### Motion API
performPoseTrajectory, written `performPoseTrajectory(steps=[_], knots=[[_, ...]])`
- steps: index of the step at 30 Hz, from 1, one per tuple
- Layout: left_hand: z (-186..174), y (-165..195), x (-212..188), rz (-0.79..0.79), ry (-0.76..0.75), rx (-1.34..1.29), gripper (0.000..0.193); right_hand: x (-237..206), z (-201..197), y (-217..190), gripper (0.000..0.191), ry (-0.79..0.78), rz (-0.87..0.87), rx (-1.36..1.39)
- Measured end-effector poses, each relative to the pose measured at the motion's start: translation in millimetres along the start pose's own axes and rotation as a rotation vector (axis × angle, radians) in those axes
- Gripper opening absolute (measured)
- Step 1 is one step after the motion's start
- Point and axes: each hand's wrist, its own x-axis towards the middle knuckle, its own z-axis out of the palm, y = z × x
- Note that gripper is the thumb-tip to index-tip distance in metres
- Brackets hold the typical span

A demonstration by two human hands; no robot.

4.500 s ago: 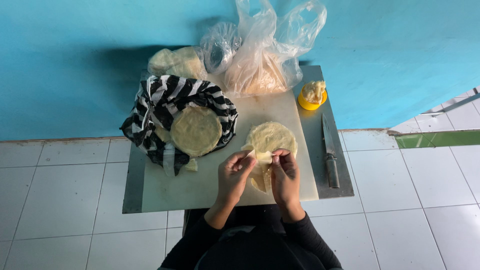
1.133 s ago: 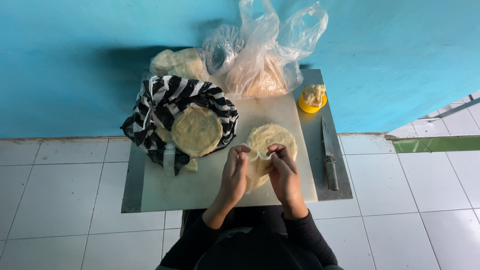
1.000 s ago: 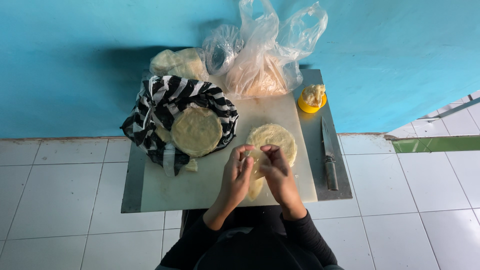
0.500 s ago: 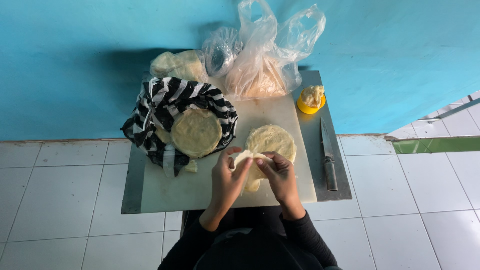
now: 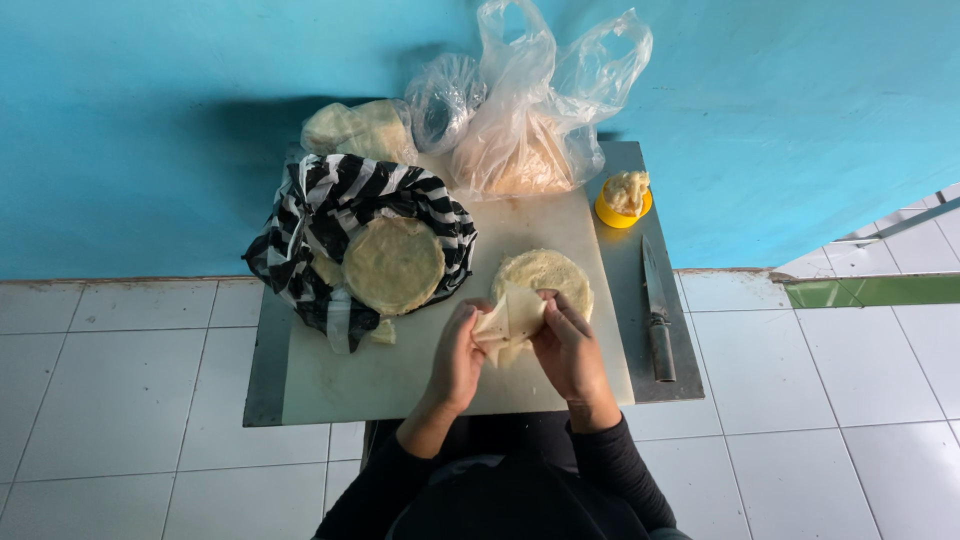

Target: The person sits at a small table and stretches and flattens pieces of dough by hand, pulling the dough thin, folding it, and stacking the flattened rounds on the cutting board. The person works through several dough pieces one at a time, leaving finished rounds on the board.

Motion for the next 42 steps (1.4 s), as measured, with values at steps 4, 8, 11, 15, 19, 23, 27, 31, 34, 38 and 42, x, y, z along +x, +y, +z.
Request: performPoseTrajectory(steps=[4,8,11,15,19,23,27,31,34,38,42], knots=[[9.8,-9.3,-2.8,0.036,0.028,0.325,0.024,-3.3,10.2,-1.1,0.036,-0.040,-0.028,-0.266],[10.3,-13.1,-2.8,0.227,0.041,0.395,0.020,-4.5,8.6,4.6,0.024,0.101,-0.154,-0.638],[6.0,-12.5,-4.0,0.437,0.101,0.404,0.017,-1.8,0.4,5.3,0.016,0.119,-0.264,-0.515],[-5.9,0.2,-0.1,0.386,0.128,0.145,0.019,-0.2,-9.5,-6.3,0.013,0.052,-0.362,-0.314],[-7.6,7.9,-0.6,0.221,0.063,-0.034,0.021,0.1,-4.5,-10.4,0.016,0.059,-0.186,-0.163],[3.2,4.1,0.7,-0.117,0.012,0.102,0.030,-0.4,4.1,-5.1,0.020,0.060,-0.064,-0.160],[7.1,3.4,-2.9,0.193,0.058,0.310,0.027,-0.8,1.3,-2.2,0.011,0.095,-0.292,-0.593],[-5.5,27.1,-7.5,0.359,0.291,0.259,0.025,3.1,-8.1,-12.5,0.013,0.304,-0.444,-0.527],[-13.2,53.7,-5.9,0.532,0.330,0.509,0.023,6.2,-12.9,-34.8,0.013,0.289,-0.424,-0.471],[-5.9,65.2,13.5,0.608,-0.087,0.909,0.058,2.6,-10.0,-63.0,0.010,-0.001,-0.179,-0.507],[9.1,50.2,62.9,0.273,-0.763,0.592,0.077,8.9,-5.3,-87.1,0.017,-0.252,-0.122,-0.722]])
